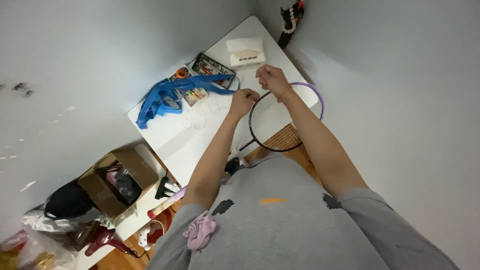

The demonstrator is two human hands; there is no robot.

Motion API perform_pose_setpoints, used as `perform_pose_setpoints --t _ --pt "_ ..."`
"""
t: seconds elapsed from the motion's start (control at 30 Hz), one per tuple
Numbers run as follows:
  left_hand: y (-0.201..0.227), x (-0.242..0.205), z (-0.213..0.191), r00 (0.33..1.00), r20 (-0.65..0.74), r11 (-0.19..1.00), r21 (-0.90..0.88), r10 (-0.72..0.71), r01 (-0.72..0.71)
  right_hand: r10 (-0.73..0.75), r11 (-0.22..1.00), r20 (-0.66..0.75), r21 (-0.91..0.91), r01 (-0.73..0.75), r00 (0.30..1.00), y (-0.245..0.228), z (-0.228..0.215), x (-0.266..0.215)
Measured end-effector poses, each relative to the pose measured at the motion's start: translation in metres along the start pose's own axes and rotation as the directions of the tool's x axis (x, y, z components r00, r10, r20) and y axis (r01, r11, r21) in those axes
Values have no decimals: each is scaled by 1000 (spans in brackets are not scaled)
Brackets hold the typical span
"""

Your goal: Applying grip tape to the handle and shaft of a clamped badminton racket.

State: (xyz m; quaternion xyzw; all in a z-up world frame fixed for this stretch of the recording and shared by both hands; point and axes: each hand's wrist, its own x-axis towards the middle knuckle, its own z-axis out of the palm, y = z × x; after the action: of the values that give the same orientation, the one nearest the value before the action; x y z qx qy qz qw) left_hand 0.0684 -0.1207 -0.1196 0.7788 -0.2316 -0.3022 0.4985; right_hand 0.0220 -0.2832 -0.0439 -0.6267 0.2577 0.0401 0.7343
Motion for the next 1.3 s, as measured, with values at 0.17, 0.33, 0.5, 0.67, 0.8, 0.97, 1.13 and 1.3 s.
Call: perform_pose_setpoints --t 0.17,0.33,0.5,0.67,0.8,0.97,1.13,1.3 --pt "-13 4 4 1000 -7 999 37 16 -16 -18 1000 -17 -1 18 1000 13 -4 8" --pt "1 0 0 999 5 999 -42 -32 32 -41 998 10 43 41 999 9 -2 3" --pt "-11 5 6 999 -26 998 38 42 -41 -33 993 -55 -114 27 998 7 1 0" --pt "-4 4 3 999 -24 999 1 32 -32 -63 998 -4 -3 63 998 20 -5 9" --pt "-10 7 6 998 -29 996 76 52 -50 -65 998 -8 -22 65 998 18 -4 10" --pt "5 1 -2 1000 15 998 55 23 -24 -29 999 -26 -45 28 999 18 -4 10" --pt "24 -6 -11 998 65 999 40 -19 17 -50 999 -7 2 50 999 13 0 6" --pt "48 -19 -8 988 109 925 353 108 -140 -51 976 -65 -214 36 997 4 5 -1"
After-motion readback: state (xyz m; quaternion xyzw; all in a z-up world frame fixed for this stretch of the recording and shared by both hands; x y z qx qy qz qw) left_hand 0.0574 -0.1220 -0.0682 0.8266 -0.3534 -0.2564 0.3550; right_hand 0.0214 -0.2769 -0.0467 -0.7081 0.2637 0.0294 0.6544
